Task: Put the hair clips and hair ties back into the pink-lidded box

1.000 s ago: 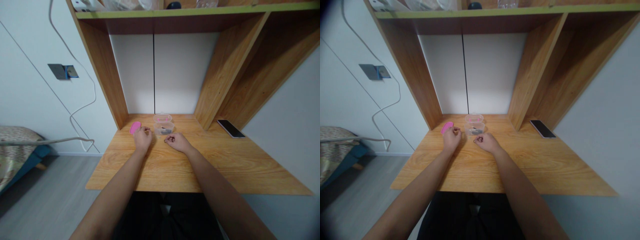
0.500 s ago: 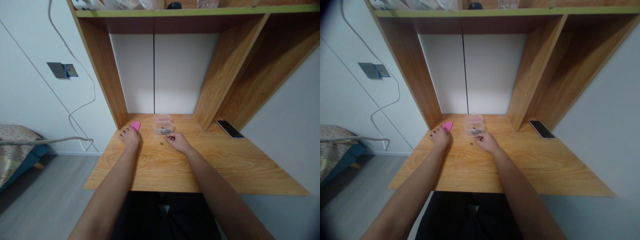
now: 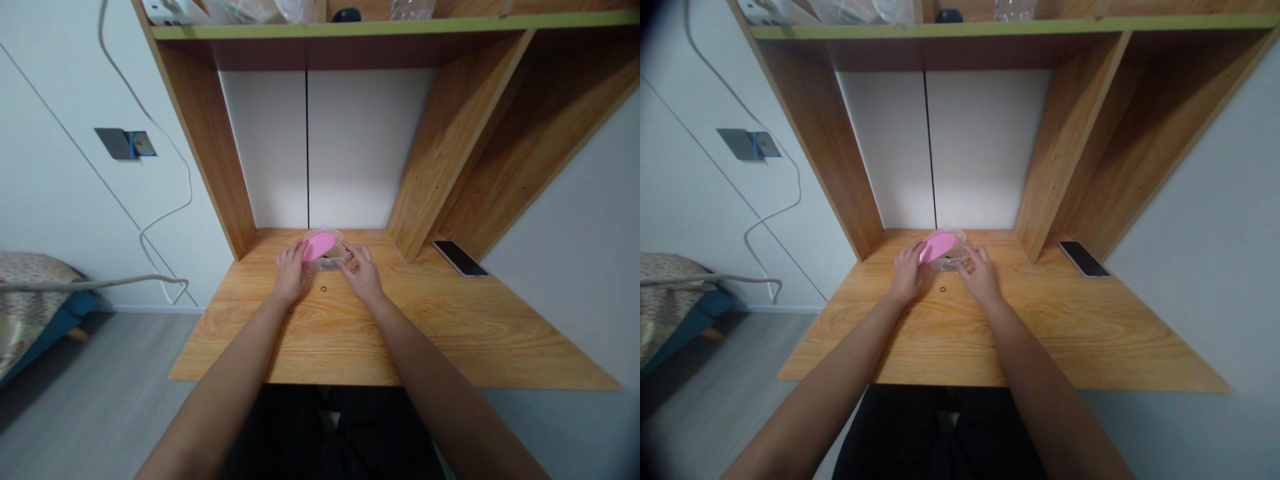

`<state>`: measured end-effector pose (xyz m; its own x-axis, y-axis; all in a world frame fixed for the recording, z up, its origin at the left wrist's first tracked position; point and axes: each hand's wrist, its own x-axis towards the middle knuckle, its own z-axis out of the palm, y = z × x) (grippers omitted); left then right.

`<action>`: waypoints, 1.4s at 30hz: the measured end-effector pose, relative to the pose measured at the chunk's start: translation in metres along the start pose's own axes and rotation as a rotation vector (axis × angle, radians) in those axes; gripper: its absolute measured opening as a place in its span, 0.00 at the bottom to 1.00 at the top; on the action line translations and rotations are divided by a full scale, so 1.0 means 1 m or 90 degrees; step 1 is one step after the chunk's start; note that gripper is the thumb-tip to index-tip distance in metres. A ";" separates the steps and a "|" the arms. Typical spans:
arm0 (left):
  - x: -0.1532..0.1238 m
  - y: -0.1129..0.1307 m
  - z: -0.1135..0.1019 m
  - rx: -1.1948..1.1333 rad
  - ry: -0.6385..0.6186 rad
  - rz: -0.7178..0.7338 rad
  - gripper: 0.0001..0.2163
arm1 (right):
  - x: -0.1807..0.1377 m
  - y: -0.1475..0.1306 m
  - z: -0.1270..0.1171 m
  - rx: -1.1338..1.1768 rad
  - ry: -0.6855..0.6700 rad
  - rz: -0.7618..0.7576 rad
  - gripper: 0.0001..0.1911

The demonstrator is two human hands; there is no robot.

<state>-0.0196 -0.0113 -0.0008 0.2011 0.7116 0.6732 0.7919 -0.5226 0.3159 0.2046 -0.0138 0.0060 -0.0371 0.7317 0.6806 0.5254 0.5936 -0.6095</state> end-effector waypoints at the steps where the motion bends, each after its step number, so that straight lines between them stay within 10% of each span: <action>1: -0.001 0.003 0.002 -0.011 -0.017 0.032 0.26 | 0.000 0.000 0.000 0.000 0.016 -0.014 0.25; 8: -0.005 0.010 0.016 -0.086 -0.019 0.128 0.29 | 0.001 0.009 0.002 0.013 0.044 -0.021 0.07; 22: -0.010 0.012 0.017 0.038 -0.079 -0.102 0.30 | 0.004 0.020 0.009 -0.096 0.120 0.051 0.13; 42: -0.009 0.018 0.011 0.008 -0.094 -0.093 0.36 | 0.002 0.016 0.016 -0.195 0.057 0.042 0.13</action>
<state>-0.0009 -0.0222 -0.0088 0.1650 0.8415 0.5145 0.8255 -0.4032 0.3949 0.1994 0.0026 -0.0089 0.0741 0.7247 0.6851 0.7558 0.4074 -0.5127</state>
